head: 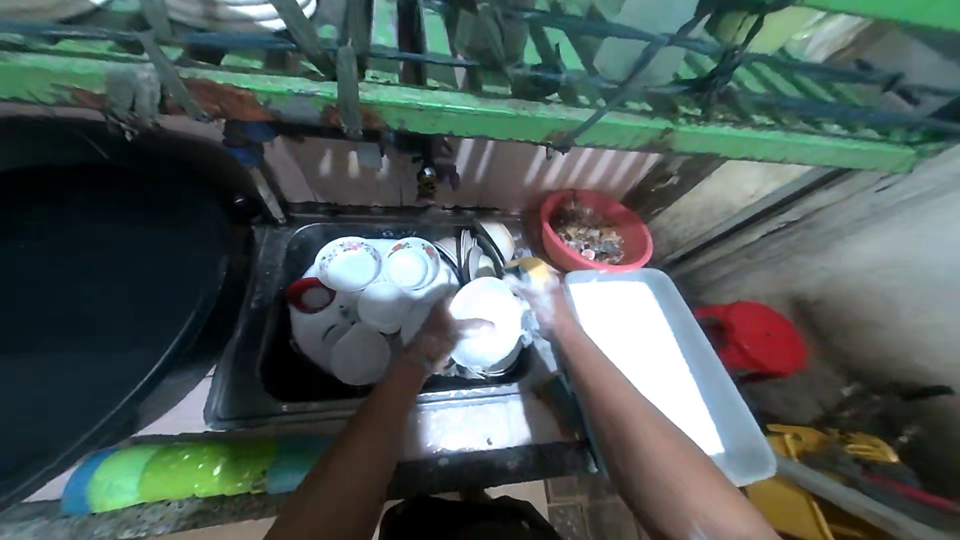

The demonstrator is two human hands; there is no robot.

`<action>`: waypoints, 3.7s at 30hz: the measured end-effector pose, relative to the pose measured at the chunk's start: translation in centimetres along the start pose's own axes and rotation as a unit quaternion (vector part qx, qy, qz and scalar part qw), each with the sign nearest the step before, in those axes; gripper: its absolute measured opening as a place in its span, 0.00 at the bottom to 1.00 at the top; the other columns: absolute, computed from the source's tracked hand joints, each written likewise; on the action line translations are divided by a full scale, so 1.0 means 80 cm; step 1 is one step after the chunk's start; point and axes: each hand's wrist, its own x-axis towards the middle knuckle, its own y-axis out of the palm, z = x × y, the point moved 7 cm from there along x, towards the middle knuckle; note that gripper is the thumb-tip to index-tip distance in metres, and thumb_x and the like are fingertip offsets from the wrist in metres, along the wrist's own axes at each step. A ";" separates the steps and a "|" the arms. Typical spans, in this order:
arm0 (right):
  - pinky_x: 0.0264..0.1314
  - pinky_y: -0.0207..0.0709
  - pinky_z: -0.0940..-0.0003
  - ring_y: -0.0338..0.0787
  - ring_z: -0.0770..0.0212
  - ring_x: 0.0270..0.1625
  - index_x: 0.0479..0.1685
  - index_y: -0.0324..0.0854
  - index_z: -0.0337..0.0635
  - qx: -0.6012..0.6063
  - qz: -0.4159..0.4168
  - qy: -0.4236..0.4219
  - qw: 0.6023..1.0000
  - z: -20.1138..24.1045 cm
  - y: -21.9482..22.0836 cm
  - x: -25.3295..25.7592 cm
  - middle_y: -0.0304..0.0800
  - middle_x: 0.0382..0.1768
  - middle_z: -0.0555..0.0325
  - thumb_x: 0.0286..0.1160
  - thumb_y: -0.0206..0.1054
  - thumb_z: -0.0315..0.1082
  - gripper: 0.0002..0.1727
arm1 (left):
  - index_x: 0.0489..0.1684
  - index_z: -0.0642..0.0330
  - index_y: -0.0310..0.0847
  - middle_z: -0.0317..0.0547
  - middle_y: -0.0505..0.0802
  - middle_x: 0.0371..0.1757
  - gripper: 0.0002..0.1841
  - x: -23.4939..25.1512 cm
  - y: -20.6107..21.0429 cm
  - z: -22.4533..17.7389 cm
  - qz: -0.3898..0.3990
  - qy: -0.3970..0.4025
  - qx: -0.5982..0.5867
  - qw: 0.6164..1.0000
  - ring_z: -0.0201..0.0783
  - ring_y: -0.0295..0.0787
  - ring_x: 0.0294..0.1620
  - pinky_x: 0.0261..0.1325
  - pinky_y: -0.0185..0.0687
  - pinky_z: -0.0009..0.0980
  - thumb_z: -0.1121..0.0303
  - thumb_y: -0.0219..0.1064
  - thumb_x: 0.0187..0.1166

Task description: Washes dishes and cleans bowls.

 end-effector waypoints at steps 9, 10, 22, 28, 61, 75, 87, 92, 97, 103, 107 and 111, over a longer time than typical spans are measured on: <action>0.59 0.84 0.40 0.94 0.48 0.52 0.58 0.89 0.44 -0.250 -0.034 -0.123 0.960 0.075 0.030 -0.015 0.95 0.48 0.46 0.75 0.74 0.55 0.25 | 0.63 0.67 0.81 0.50 0.94 0.52 0.30 -0.010 0.037 0.012 0.009 0.068 0.020 0.997 0.36 0.92 0.53 0.60 0.90 0.37 0.78 0.78 0.52; 0.60 0.84 0.40 0.93 0.48 0.53 0.58 0.89 0.44 -0.253 -0.036 -0.124 0.959 0.078 0.034 -0.015 0.95 0.48 0.47 0.74 0.74 0.56 0.26 | 0.63 0.67 0.81 0.49 0.94 0.53 0.31 -0.010 0.036 0.011 0.003 0.060 0.009 0.998 0.36 0.92 0.54 0.60 0.90 0.36 0.79 0.78 0.52; 0.59 0.83 0.36 0.92 0.45 0.57 0.63 0.88 0.47 -0.256 -0.078 -0.125 0.955 0.056 0.063 -0.056 0.92 0.55 0.46 0.74 0.71 0.59 0.29 | 0.65 0.55 0.84 0.49 0.92 0.60 0.27 -0.018 -0.003 0.029 -0.255 -0.040 -0.195 0.946 0.45 0.89 0.62 0.64 0.86 0.52 0.43 0.50 0.92; 0.59 0.82 0.33 0.93 0.40 0.54 0.64 0.86 0.43 -0.247 -0.122 -0.006 0.961 0.018 0.063 -0.042 0.94 0.49 0.40 0.78 0.67 0.63 0.33 | 0.57 0.63 0.87 0.54 0.92 0.57 0.21 -0.020 -0.019 0.038 -0.256 0.004 -0.004 0.967 0.44 0.87 0.63 0.68 0.80 0.50 0.54 0.55 0.92; 0.32 0.85 0.70 0.86 0.69 0.29 0.54 0.82 0.46 0.167 -0.170 -0.032 0.971 -0.023 -0.137 -0.079 0.88 0.32 0.63 0.88 0.59 0.48 0.16 | 0.74 0.71 0.76 0.73 0.83 0.70 0.24 0.043 -0.156 -0.020 -0.237 0.088 0.445 0.859 0.67 0.80 0.72 0.76 0.74 0.62 0.65 0.62 0.84; 0.48 0.88 0.51 0.92 0.57 0.44 0.73 0.73 0.45 0.030 -0.166 0.049 0.984 -0.027 -0.115 -0.069 0.90 0.48 0.50 0.86 0.56 0.63 0.33 | 0.65 0.67 0.81 0.54 0.91 0.47 0.16 0.030 0.130 0.009 0.052 -0.038 0.080 0.995 0.40 0.89 0.36 0.39 0.89 0.39 0.66 0.66 0.87; 0.48 0.92 0.58 0.95 0.57 0.44 0.67 0.78 0.40 0.183 0.047 0.120 0.975 -0.005 -0.085 -0.075 0.94 0.47 0.50 0.69 0.78 0.31 0.26 | 0.67 0.71 0.78 0.66 0.88 0.59 0.24 0.039 0.150 -0.015 -0.048 0.056 0.275 0.959 0.55 0.85 0.63 0.70 0.76 0.54 0.59 0.43 0.96; 0.40 0.92 0.61 0.95 0.59 0.37 0.60 0.78 0.37 0.246 -0.010 0.106 0.963 -0.002 -0.093 -0.078 0.94 0.39 0.51 0.67 0.73 0.29 0.21 | 0.63 0.64 0.81 0.48 0.92 0.44 0.15 0.054 0.138 -0.022 0.015 0.071 0.094 0.993 0.35 0.89 0.40 0.46 0.89 0.37 0.65 0.62 0.87; 0.42 0.92 0.63 0.94 0.61 0.37 0.63 0.77 0.41 0.282 0.044 0.086 0.955 0.005 -0.082 -0.073 0.93 0.39 0.53 0.70 0.76 0.40 0.24 | 0.56 0.66 0.84 0.49 0.91 0.42 0.14 0.052 0.146 -0.029 0.085 0.077 0.162 0.980 0.36 0.87 0.40 0.48 0.85 0.39 0.68 0.61 0.82; 0.46 0.92 0.59 0.95 0.58 0.41 0.65 0.76 0.36 0.263 0.022 0.076 0.962 0.025 -0.084 -0.071 0.93 0.43 0.49 0.71 0.76 0.32 0.24 | 0.56 0.65 0.84 0.46 0.90 0.43 0.16 0.049 0.143 -0.042 0.059 0.104 0.127 0.985 0.31 0.86 0.43 0.52 0.84 0.33 0.65 0.52 0.92; 0.44 0.92 0.61 0.94 0.59 0.38 0.56 0.82 0.35 0.206 -0.017 0.058 0.977 0.040 -0.080 -0.076 0.94 0.39 0.50 0.69 0.78 0.33 0.19 | 0.36 0.61 0.85 0.42 0.87 0.29 0.14 0.050 0.133 -0.057 -0.068 0.164 0.161 0.971 0.34 0.84 0.32 0.42 0.82 0.38 0.66 0.56 0.87; 0.41 0.91 0.62 0.94 0.61 0.37 0.52 0.85 0.40 0.156 -0.040 0.039 0.986 0.045 -0.084 -0.087 0.94 0.38 0.54 0.69 0.79 0.37 0.16 | 0.34 0.62 0.83 0.41 0.84 0.27 0.13 0.043 0.136 -0.052 -0.136 0.156 0.147 0.967 0.32 0.81 0.29 0.38 0.80 0.35 0.67 0.57 0.87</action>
